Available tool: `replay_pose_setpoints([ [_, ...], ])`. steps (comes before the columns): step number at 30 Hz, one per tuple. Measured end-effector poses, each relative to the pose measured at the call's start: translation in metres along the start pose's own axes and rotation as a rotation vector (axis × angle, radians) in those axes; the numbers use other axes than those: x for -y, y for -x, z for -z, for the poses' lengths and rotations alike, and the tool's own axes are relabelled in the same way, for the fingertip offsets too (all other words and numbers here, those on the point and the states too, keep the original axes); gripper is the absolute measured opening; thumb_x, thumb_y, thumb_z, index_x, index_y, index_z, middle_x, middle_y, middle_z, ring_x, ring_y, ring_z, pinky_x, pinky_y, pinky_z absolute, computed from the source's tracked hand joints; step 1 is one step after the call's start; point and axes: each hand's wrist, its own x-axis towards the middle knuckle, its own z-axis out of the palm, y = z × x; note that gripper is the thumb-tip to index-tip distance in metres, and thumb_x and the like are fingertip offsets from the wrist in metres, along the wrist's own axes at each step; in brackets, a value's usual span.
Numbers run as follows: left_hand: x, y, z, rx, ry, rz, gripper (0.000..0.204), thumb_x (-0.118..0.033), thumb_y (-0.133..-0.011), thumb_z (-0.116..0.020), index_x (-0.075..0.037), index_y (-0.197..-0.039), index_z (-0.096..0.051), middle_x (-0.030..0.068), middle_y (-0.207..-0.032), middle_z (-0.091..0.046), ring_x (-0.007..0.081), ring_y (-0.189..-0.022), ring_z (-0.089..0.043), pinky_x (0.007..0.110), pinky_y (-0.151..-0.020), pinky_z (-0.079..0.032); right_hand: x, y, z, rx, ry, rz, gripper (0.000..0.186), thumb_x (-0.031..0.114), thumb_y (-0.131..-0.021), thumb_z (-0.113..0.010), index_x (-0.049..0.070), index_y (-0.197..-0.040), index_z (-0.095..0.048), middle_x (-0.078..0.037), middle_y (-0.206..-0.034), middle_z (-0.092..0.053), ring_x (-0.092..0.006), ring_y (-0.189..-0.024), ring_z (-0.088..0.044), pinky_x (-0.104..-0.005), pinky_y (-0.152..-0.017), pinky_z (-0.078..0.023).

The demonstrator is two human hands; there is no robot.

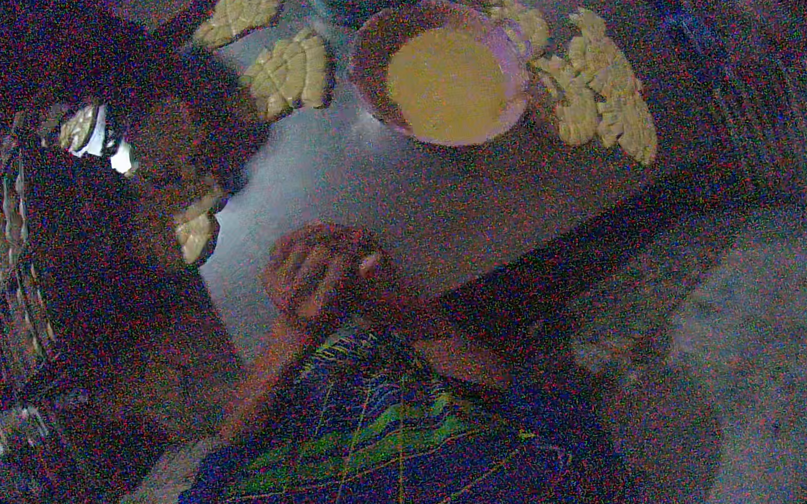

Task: The person shapes pieces of dough by hand, dips them into a bowl of liquid, and arranges them in metal baking pans.

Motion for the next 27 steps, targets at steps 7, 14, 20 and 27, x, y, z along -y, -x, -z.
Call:
replay_pose_setpoints([
  [7,-0.030,-0.016,-0.067,0.018,0.662,0.359,0.035,-0.024,-0.093,-0.069,-0.003,-0.121,-0.062,0.0153,-0.113,-0.068,0.0342,-0.107,-0.065,0.046,-0.096,-0.051,0.073,0.024,0.013,0.069,0.111,0.020,0.025,0.013,-0.091,-0.074,0.006,-0.115,-0.073,-0.005,-0.103,-0.073,-0.0192,-0.090,-0.070,-0.0350,-0.086,-0.058],
  [14,-0.043,-0.012,-0.088,0.003,0.745,1.058,0.034,-0.030,-0.104,-0.054,-0.004,-0.124,-0.063,0.0115,-0.118,-0.069,0.0241,-0.112,-0.063,0.038,-0.099,-0.048,0.272,0.015,0.021,0.084,1.096,0.252,0.023,0.010,-0.090,-0.074,0.007,-0.112,-0.075,-0.004,-0.100,-0.073,-0.0193,-0.087,-0.070,-0.0357,-0.086,-0.058],
  [20,-0.002,0.045,-0.029,0.076,0.657,1.484,0.026,-0.027,-0.103,-0.059,-0.004,-0.110,-0.069,0.0067,-0.108,-0.071,0.0182,-0.100,-0.065,0.034,-0.092,-0.050,0.330,-0.109,0.093,0.705,1.944,0.377,0.008,0.008,-0.089,-0.068,0.001,-0.090,-0.072,-0.004,-0.064,-0.058,-0.0118,-0.064,-0.054,-0.0356,-0.062,-0.047],
  [27,-0.012,0.086,-0.012,-0.142,0.564,1.455,0.022,-0.024,-0.102,-0.062,-0.004,-0.107,-0.069,0.0054,-0.101,-0.071,0.0156,-0.092,-0.065,0.032,-0.082,-0.052,0.319,-0.152,0.078,0.943,2.066,-0.141,0.022,0.018,-0.083,-0.072,-0.002,-0.084,-0.064,-0.001,-0.061,-0.050,-0.0090,-0.060,-0.043,-0.0375,-0.056,-0.038],
])
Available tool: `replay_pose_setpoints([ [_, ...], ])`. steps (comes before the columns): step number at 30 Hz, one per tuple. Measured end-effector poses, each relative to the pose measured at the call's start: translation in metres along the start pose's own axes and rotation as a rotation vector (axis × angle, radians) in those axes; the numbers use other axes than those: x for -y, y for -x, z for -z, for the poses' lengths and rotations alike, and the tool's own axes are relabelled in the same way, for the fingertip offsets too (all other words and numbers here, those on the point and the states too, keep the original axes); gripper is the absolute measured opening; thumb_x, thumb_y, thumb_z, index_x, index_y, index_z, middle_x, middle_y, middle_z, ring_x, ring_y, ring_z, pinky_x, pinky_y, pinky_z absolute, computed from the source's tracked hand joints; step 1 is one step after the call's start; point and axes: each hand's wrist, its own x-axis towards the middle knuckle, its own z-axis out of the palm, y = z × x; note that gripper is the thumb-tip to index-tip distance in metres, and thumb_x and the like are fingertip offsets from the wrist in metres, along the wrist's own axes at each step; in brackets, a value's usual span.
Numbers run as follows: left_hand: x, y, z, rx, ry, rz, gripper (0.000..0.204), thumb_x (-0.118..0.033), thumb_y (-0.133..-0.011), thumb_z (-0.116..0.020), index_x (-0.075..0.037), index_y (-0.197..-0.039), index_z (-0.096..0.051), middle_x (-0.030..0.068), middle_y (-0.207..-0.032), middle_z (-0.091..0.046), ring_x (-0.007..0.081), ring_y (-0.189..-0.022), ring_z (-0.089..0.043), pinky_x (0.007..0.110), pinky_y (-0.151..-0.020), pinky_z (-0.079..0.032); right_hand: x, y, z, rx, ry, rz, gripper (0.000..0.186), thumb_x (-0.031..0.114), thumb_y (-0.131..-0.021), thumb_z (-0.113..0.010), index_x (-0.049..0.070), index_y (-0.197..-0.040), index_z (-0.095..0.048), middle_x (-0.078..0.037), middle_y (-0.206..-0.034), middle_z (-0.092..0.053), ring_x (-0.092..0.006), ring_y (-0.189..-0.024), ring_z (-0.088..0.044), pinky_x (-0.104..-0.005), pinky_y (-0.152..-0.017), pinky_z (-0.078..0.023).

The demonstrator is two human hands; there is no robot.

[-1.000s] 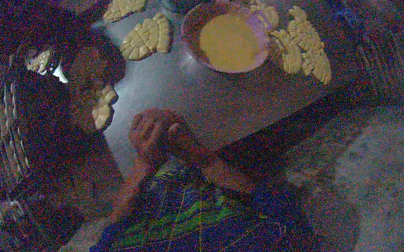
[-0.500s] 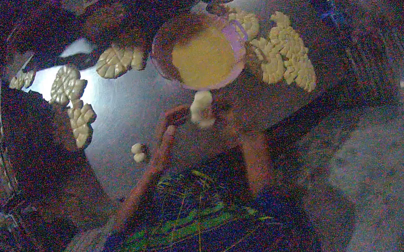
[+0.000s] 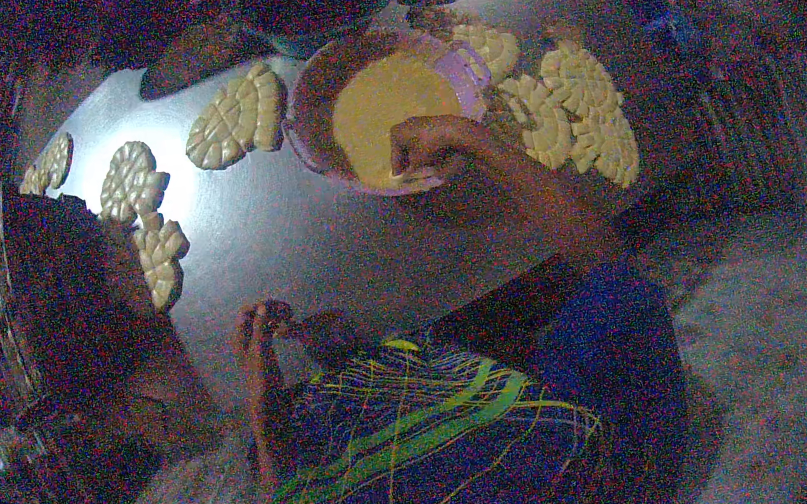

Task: The person shapes pieces of dough by hand, dips them into a bowl of liquid, and arranges them in metal baking pans.

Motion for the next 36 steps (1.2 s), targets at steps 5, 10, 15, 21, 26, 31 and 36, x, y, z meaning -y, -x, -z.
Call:
replay_pose_setpoints([
  [5,-0.008,0.007,-0.004,0.012,0.028,0.134,0.025,-0.027,-0.102,-0.063,-0.004,-0.108,-0.070,0.0065,-0.103,-0.071,0.0172,-0.095,-0.066,0.034,-0.087,-0.052,0.014,0.006,-0.006,-0.113,-0.146,0.059,0.019,0.015,-0.087,-0.071,-0.001,-0.097,-0.073,-0.005,-0.074,-0.066,-0.0094,-0.070,-0.058,-0.0336,-0.065,-0.051],
  [10,-0.006,-0.010,-0.032,0.214,0.151,0.191,0.035,-0.031,-0.104,-0.058,-0.003,-0.123,-0.063,0.0112,-0.119,-0.068,0.0230,-0.108,-0.065,0.038,-0.097,-0.051,0.086,0.033,0.005,-0.214,-0.510,-0.009,0.038,0.017,-0.093,-0.071,0.002,-0.127,-0.065,-0.005,-0.110,-0.071,-0.0142,-0.099,-0.066,-0.0305,-0.085,-0.056],
  [15,-0.040,-0.015,-0.081,0.584,0.795,0.367,0.056,-0.049,-0.105,-0.048,-0.003,-0.137,-0.052,0.0128,-0.136,-0.059,0.0257,-0.120,-0.060,0.040,-0.102,-0.050,0.157,-0.002,-0.054,-0.389,-0.999,0.126,0.065,0.015,-0.093,-0.072,0.007,-0.150,-0.042,-0.005,-0.132,-0.062,-0.0166,-0.118,-0.060,-0.0315,-0.096,-0.053],
  [21,-0.017,-0.026,-0.063,0.500,0.818,0.446,0.043,-0.046,-0.102,-0.054,-0.014,-0.130,-0.058,0.0028,-0.106,-0.066,0.0152,-0.089,-0.064,0.025,-0.060,-0.051,0.160,-0.053,-0.124,-0.636,-1.230,0.251,0.082,0.005,-0.086,-0.077,0.010,-0.154,-0.032,-0.009,-0.145,-0.050,-0.0285,-0.135,-0.049,-0.0455,-0.113,-0.043],
  [26,-0.027,-0.043,-0.021,0.345,0.963,0.397,0.039,-0.048,-0.101,-0.058,-0.016,-0.123,-0.060,-0.0008,-0.101,-0.065,0.0108,-0.078,-0.060,0.019,-0.052,-0.048,0.172,-0.109,-0.137,-0.815,-1.186,0.289,0.069,0.006,-0.089,-0.074,0.007,-0.150,-0.041,-0.012,-0.143,-0.053,-0.0283,-0.130,-0.053,-0.0427,-0.109,-0.047],
  [31,-0.030,-0.066,0.019,0.272,0.968,0.236,0.036,-0.041,-0.100,-0.065,-0.013,-0.122,-0.060,0.0001,-0.100,-0.065,0.0105,-0.079,-0.060,0.022,-0.061,-0.049,0.194,-0.148,-0.165,-1.107,-0.989,0.184,0.052,0.007,-0.092,-0.072,0.007,-0.141,-0.055,-0.012,-0.141,-0.055,-0.0257,-0.118,-0.061,-0.0382,-0.096,-0.055],
  [36,-0.062,-0.062,0.073,0.228,0.143,0.049,0.029,-0.024,-0.095,-0.073,-0.007,-0.116,-0.064,0.0020,-0.098,-0.067,0.0123,-0.083,-0.063,0.026,-0.071,-0.052,0.244,-0.155,-0.147,-0.960,-0.248,0.314,0.040,0.008,-0.095,-0.070,0.010,-0.134,-0.064,-0.014,-0.132,-0.062,-0.0258,-0.116,-0.064,-0.0390,-0.096,-0.055],
])
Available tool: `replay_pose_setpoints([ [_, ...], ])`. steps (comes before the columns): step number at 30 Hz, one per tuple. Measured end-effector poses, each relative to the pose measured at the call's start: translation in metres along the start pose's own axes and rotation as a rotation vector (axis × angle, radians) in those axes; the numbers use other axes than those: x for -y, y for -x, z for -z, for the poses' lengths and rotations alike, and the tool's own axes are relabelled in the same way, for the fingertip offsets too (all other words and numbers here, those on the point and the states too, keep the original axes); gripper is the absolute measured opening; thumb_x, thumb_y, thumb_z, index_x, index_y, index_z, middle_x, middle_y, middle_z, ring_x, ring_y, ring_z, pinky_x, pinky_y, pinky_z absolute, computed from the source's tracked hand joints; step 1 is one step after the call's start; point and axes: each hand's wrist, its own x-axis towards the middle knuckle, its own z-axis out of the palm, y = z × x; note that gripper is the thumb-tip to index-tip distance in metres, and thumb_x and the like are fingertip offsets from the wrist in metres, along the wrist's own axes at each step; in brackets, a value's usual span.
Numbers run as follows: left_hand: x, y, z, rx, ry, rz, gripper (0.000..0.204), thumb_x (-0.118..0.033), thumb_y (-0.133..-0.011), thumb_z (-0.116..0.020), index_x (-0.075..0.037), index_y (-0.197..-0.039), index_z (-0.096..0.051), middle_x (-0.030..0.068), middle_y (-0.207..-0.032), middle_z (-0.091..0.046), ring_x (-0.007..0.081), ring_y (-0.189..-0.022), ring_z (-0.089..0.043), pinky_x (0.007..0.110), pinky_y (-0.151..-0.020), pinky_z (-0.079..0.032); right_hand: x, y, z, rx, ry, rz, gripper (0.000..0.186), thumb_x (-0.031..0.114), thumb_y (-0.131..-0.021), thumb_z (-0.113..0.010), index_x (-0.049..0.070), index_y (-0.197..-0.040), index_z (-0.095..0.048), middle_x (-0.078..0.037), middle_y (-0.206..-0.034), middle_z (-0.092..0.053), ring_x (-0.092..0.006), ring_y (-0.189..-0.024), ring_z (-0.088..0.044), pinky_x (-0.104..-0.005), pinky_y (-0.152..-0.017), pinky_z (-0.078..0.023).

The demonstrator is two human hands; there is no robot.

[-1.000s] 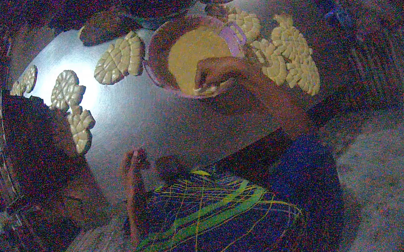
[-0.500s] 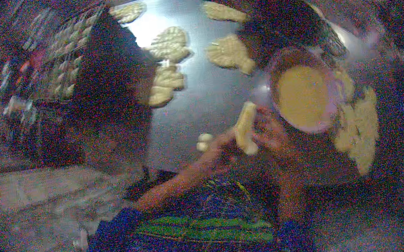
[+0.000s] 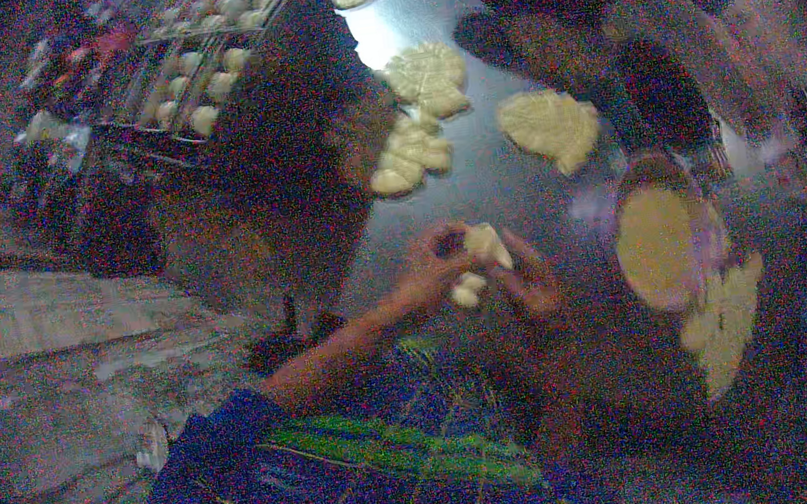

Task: The person shapes pieces of dough by hand, dips them into a bowl of liquid, and arranges them in metal baking pans.

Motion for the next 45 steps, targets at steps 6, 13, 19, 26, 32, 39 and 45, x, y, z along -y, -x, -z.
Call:
replay_pose_setpoints([
  [6,-0.015,0.007,0.027,0.046,-0.046,-0.175,0.021,-0.015,-0.094,-0.071,-0.003,-0.112,-0.068,0.0049,-0.101,-0.071,0.0127,-0.088,-0.065,0.028,-0.079,-0.054,0.042,-0.042,0.009,0.071,0.248,0.026,0.034,0.001,-0.081,-0.078,0.010,-0.113,-0.072,-0.010,-0.110,-0.070,-0.0232,-0.096,-0.069,-0.0351,-0.081,-0.058],
  [13,-0.023,-0.001,0.049,0.309,-0.023,-0.014,0.024,-0.023,-0.100,-0.065,-0.003,-0.112,-0.070,0.0054,-0.103,-0.072,0.0115,-0.090,-0.065,0.029,-0.084,-0.053,0.046,-0.061,0.031,0.294,0.150,-0.069,0.025,0.000,-0.079,-0.078,0.006,-0.102,-0.073,-0.009,-0.100,-0.071,-0.0220,-0.088,-0.070,-0.0346,-0.079,-0.059],
  [19,0.018,-0.024,0.039,0.317,0.427,0.331,0.034,-0.031,-0.103,-0.060,-0.004,-0.124,-0.063,0.0038,-0.105,-0.069,0.0134,-0.092,-0.066,0.031,-0.080,-0.056,0.050,-0.052,0.008,0.060,0.209,0.113,0.032,0.002,-0.077,-0.077,0.009,-0.108,-0.072,-0.010,-0.109,-0.069,-0.0263,-0.104,-0.069,-0.0387,-0.084,-0.059],
  [26,0.009,-0.012,0.027,0.173,0.498,0.218,0.034,-0.016,-0.099,-0.066,-0.003,-0.130,-0.060,0.0104,-0.117,-0.068,0.0187,-0.102,-0.068,0.029,-0.083,-0.057,0.065,-0.027,-0.041,-0.207,0.611,-0.010,0.028,0.006,-0.084,-0.074,0.007,-0.112,-0.072,-0.013,-0.112,-0.070,-0.0288,-0.099,-0.070,-0.0403,-0.083,-0.060],
  [32,0.008,-0.011,0.034,0.246,0.191,-0.013,0.031,-0.008,-0.099,-0.064,-0.001,-0.129,-0.061,0.0108,-0.122,-0.068,0.0204,-0.111,-0.066,0.034,-0.097,-0.054,0.077,-0.036,-0.049,-0.390,0.061,-0.616,0.033,0.007,-0.083,-0.078,0.010,-0.115,-0.074,-0.011,-0.109,-0.070,-0.0255,-0.103,-0.069,-0.0384,-0.084,-0.059],
  [39,-0.017,0.003,0.015,0.062,0.073,-0.135,0.030,-0.014,-0.097,-0.068,0.000,-0.123,-0.066,0.0103,-0.118,-0.070,0.0190,-0.107,-0.067,0.034,-0.096,-0.055,0.060,-0.033,-0.038,-0.397,-0.178,-0.552,0.018,0.004,-0.085,-0.078,0.002,-0.103,-0.076,-0.010,-0.111,-0.071,-0.0185,-0.100,-0.068,-0.0317,-0.086,-0.056],
  [45,0.012,-0.015,0.025,0.064,0.228,0.031,0.030,-0.020,-0.099,-0.068,0.001,-0.120,-0.067,0.0099,-0.112,-0.072,0.0187,-0.099,-0.070,0.033,-0.090,-0.057,0.052,-0.022,-0.048,-0.332,0.282,-0.039,0.029,0.004,-0.084,-0.076,0.007,-0.113,-0.074,-0.010,-0.116,-0.071,-0.0273,-0.101,-0.069,-0.0385,-0.090,-0.056],
])
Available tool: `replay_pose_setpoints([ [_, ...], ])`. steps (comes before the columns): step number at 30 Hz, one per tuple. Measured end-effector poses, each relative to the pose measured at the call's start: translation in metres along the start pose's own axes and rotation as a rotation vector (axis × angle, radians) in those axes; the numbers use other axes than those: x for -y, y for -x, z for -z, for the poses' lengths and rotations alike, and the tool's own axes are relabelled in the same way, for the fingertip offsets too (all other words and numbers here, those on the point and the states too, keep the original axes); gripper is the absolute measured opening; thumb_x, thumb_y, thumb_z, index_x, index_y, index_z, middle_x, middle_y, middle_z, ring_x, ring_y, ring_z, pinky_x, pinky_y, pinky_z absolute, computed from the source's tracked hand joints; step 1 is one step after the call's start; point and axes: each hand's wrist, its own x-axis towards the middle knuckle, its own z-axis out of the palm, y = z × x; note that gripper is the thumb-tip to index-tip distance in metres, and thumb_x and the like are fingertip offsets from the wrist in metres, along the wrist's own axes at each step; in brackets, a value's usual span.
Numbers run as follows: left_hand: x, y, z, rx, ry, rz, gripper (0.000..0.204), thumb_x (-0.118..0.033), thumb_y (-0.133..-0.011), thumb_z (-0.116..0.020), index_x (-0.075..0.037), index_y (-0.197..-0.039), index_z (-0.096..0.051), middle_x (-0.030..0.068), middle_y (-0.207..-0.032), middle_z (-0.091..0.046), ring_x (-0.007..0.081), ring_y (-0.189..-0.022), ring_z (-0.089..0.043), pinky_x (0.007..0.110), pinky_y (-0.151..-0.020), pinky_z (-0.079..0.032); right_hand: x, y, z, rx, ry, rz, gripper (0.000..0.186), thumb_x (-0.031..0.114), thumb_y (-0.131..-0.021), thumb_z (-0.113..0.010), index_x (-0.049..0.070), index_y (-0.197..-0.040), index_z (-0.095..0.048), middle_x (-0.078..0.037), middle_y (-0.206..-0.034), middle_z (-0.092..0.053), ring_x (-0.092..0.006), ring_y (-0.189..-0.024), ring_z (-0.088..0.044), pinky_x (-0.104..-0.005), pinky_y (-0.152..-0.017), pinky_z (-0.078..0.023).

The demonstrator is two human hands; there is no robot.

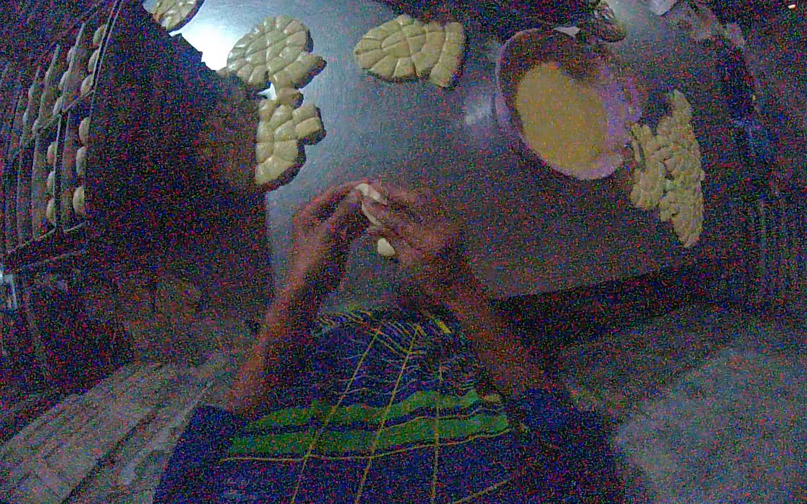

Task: The person shapes pieces of dough by hand, dips them into a bowl of liquid, and arranges them in metal baking pans.

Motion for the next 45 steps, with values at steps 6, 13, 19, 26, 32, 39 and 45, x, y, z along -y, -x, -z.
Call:
replay_pose_setpoints([
  [6,-0.008,0.010,0.005,0.158,-0.210,-0.089,0.028,-0.022,-0.099,-0.068,0.000,-0.117,-0.069,0.0097,-0.108,-0.072,0.0178,-0.100,-0.069,0.034,-0.090,-0.057,-0.001,-0.004,0.008,0.066,0.118,-0.054,0.030,0.009,-0.084,-0.080,0.009,-0.113,-0.076,-0.009,-0.107,-0.073,-0.0233,-0.096,-0.069,-0.0349,-0.086,-0.056],
  [13,-0.007,0.010,0.008,0.197,-0.403,-0.110,0.023,-0.019,-0.097,-0.070,0.000,-0.109,-0.071,0.0094,-0.103,-0.074,0.0152,-0.096,-0.069,0.033,-0.087,-0.055,-0.002,-0.008,0.009,0.122,-0.166,-0.430,0.013,0.016,-0.088,-0.078,0.007,-0.096,-0.080,-0.011,-0.100,-0.075,-0.0240,-0.099,-0.070,-0.0370,-0.086,-0.056],
  [19,0.008,0.010,0.006,0.199,-0.230,-0.170,0.031,-0.010,-0.092,-0.072,-0.002,-0.121,-0.063,0.0088,-0.108,-0.071,0.0179,-0.101,-0.068,0.034,-0.086,-0.057,-0.022,-0.001,0.019,0.202,-0.355,-0.564,0.012,0.014,-0.090,-0.075,0.002,-0.090,-0.079,-0.011,-0.101,-0.076,-0.0207,-0.093,-0.072,-0.0352,-0.083,-0.057],
  [26,0.030,0.008,0.004,0.341,0.248,0.057,0.074,0.003,-0.084,-0.073,-0.012,-0.146,-0.035,0.0104,-0.117,-0.066,0.0259,-0.111,-0.066,0.039,-0.085,-0.060,-0.021,0.005,0.029,0.219,-0.499,-0.761,0.024,0.005,-0.089,-0.073,0.001,-0.113,-0.073,-0.009,-0.105,-0.073,-0.0152,-0.096,-0.068,-0.0309,-0.085,-0.055],
  [32,0.032,0.003,-0.002,0.294,0.270,-0.087,0.067,0.002,-0.083,-0.073,-0.010,-0.142,-0.043,0.0102,-0.121,-0.067,0.0266,-0.118,-0.062,0.039,-0.084,-0.058,-0.049,0.033,0.025,0.333,-0.477,-0.555,0.030,0.002,-0.089,-0.071,0.002,-0.119,-0.071,-0.009,-0.113,-0.072,-0.0203,-0.098,-0.070,-0.0338,-0.090,-0.056],
  [39,0.012,-0.056,0.064,-0.384,-1.009,-0.523,0.032,-0.006,-0.087,-0.069,-0.010,-0.119,-0.066,0.0108,-0.115,-0.068,0.0272,-0.109,-0.064,0.042,-0.089,-0.053,-0.102,0.085,-0.020,0.034,0.291,-0.134,0.027,0.006,-0.086,-0.073,0.009,-0.113,-0.074,-0.010,-0.116,-0.070,-0.0281,-0.105,-0.068,-0.0363,-0.090,-0.056],
  [45,0.033,-0.127,0.106,-0.536,-1.775,-0.889,0.042,-0.014,-0.081,-0.067,-0.014,-0.123,-0.061,0.0060,-0.113,-0.062,0.0302,-0.106,-0.058,0.047,-0.088,-0.049,-0.080,0.080,-0.003,-0.031,0.272,-0.275,0.028,0.007,-0.086,-0.074,0.010,-0.114,-0.073,-0.009,-0.116,-0.067,-0.0262,-0.104,-0.068,-0.0357,-0.086,-0.057],
])
